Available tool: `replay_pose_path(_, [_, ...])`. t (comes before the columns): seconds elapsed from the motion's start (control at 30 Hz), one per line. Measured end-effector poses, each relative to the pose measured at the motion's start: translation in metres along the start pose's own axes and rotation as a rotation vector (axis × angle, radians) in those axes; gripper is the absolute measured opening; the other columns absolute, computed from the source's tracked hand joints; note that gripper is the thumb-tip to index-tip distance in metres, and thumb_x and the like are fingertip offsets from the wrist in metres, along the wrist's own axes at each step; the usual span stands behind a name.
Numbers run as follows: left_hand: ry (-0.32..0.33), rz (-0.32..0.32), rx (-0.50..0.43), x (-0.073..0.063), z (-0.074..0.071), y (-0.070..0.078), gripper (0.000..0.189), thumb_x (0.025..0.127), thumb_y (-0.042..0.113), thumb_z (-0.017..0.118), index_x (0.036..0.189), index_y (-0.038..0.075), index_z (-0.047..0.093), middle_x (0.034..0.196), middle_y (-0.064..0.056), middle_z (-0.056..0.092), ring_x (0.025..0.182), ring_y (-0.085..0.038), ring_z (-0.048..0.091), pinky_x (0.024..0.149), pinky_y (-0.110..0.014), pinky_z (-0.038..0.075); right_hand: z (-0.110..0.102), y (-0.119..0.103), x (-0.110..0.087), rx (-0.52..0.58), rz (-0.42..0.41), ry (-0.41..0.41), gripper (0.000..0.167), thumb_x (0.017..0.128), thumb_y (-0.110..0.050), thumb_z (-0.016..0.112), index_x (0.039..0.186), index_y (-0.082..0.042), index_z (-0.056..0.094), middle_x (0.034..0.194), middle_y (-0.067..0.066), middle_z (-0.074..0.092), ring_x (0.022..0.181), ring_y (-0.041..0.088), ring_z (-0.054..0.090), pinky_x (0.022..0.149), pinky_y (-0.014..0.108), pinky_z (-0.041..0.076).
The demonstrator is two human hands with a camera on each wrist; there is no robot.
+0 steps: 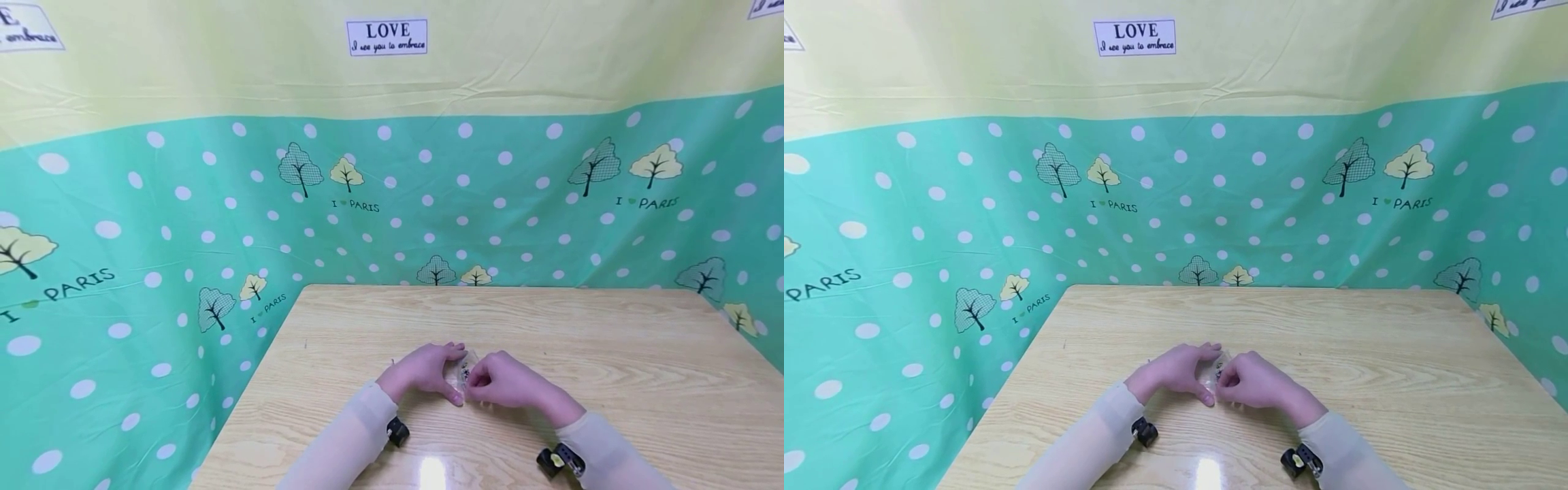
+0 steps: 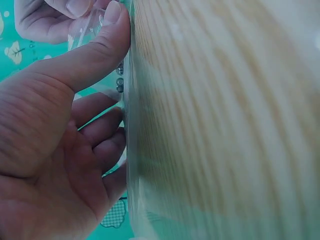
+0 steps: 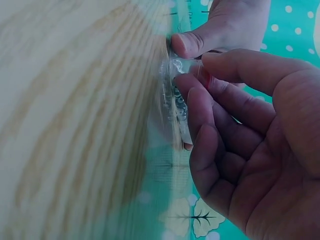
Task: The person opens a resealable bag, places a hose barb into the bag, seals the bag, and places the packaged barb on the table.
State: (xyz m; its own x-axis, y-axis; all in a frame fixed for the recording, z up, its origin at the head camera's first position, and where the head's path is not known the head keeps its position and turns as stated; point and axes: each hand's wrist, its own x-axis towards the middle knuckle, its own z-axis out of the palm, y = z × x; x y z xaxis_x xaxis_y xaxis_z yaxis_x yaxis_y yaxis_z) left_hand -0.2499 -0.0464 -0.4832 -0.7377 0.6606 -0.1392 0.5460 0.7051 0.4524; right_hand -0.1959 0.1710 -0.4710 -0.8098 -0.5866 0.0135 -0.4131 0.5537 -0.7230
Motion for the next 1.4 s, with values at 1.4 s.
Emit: replay_pose_path(1.4, [0.252,-0.104,-0.426,0.005,-0.013,-0.015,0.043,0.097,0.016,0.080,0.138,0.006,0.071,0.108,0.000,0.077,0.094,-0.011,0.070,0.082,-0.026,0.059,-0.024,0.019,0.000,-0.047,0.119,0.227,0.029,0.093,0.000,0.078,0.121,-0.006,0.076,0.088,-0.005,0.072,0.082,0.011,0.066,0.073,0.028,0.058])
